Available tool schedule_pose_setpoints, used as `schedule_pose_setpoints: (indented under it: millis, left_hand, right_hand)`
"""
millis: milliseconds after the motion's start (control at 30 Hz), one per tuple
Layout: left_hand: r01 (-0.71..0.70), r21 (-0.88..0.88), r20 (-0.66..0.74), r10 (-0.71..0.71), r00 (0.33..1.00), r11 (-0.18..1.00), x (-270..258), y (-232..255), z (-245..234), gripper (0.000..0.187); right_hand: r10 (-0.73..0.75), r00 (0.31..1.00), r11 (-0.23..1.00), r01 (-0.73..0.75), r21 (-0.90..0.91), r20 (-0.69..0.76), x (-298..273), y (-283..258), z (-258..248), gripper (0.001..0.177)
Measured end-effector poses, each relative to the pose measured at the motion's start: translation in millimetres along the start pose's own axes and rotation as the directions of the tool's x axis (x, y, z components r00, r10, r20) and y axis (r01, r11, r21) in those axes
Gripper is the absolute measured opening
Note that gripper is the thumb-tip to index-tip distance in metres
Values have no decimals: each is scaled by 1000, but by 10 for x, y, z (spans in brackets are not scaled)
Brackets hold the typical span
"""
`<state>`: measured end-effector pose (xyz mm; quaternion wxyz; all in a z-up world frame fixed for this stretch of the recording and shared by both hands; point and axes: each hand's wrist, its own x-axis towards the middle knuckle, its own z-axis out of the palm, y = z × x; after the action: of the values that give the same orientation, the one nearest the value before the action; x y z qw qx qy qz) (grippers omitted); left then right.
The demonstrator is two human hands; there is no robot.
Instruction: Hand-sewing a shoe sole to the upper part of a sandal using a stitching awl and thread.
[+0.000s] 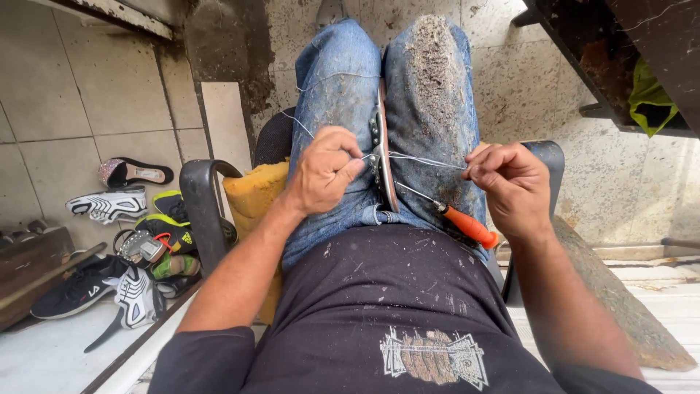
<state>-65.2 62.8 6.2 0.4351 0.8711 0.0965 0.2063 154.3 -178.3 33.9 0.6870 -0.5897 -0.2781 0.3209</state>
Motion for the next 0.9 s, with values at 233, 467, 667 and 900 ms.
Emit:
schedule_pose_setpoints:
  millis: [233,467,667,900]
  left_hand:
    - [-20,259,-202,74,977,966,-524,-423,-675,31]
    - [687,613,-220,-750,623,391,-271,250,-1557,56]
    - [159,351,77,-197,977,923,207,442,-346,62]
    - [119,285,-8,-121,993,951,36,84,9,31]
  right_hand:
    - [-23,999,993,26,-115,24,-184,150,-195,26]
    - [-41,995,981,23,192,91,13,-80,149,18]
    - [166,978,730,-209,651,128,331,120,509,17]
    - [295,953,587,-119,-801,74,341,-197,899,53]
